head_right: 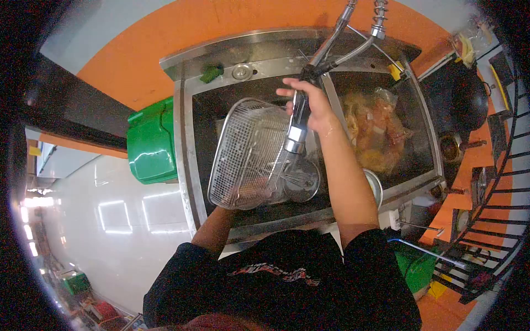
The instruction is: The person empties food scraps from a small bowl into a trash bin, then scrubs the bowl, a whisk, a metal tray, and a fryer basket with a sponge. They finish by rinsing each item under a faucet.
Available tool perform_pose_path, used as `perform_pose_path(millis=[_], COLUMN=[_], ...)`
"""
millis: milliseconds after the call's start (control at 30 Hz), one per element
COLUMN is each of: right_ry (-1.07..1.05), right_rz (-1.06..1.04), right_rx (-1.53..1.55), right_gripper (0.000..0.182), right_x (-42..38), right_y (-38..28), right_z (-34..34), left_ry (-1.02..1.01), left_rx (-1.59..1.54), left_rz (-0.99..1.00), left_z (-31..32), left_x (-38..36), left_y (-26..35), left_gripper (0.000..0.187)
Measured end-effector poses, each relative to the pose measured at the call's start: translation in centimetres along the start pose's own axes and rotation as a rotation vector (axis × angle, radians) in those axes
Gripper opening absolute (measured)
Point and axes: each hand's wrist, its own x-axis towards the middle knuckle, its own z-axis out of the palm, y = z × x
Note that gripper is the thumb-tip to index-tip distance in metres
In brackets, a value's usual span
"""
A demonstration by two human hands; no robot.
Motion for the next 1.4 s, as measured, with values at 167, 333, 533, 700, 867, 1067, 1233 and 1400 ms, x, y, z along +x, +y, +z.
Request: perform_pose_path(millis=[167,333,533,700,867,1067,1233,1400], right_ry=[-0.247,0.165,0.295,0.339,0.323,0.150,0.127,0.014], right_rz=[0.080,-0.249,-0.561,-0.872,-0.865,-0.624,-0.617,-0.598], right_rx=[-0.161,-0.145,0.336,0.391,0.432,0.469,0.438,0.283], right_gripper=[0.055,0.026,0.020,0.020,0.018,0.023,0.018,0.011], right_x=[-1.9,-1.8,-3.2,-1.9,-1.5,-2.3,-2.6,-4.0], right_y=[-2.2,-1.5,-0.2,-0.1,0.4,0.6,1.2,3.1], right_z=[0.0,-1.2,0.8,1.9,3.5,4.0,3.3,3.0], left_ry=[-0.101,-0.226,-0.431,-0.560,-0.647,-0.736,-0.542,-0.762], left_rx=[0.110,0.225,0.358,0.441,0.486,0.592,1.084,0.116], left_rz=[0.029,-0.029,-0.175,-0.246,-0.273,-0.257,-0.247,-0.545], left_z=[2.4,4.3,4.5,5.1,5.5,5.2,9.4,8.7], left_x=[1.6,3.0,2.2,1.3,1.5,2.7,-0.3,2.3], left_y=[0.7,1.2,0.5,-0.6,-1.3,-2.6,0.9,-1.2], left_gripper=[0.053,0.054,0.054,0.054,0.055,0.055,0.047,0.035])
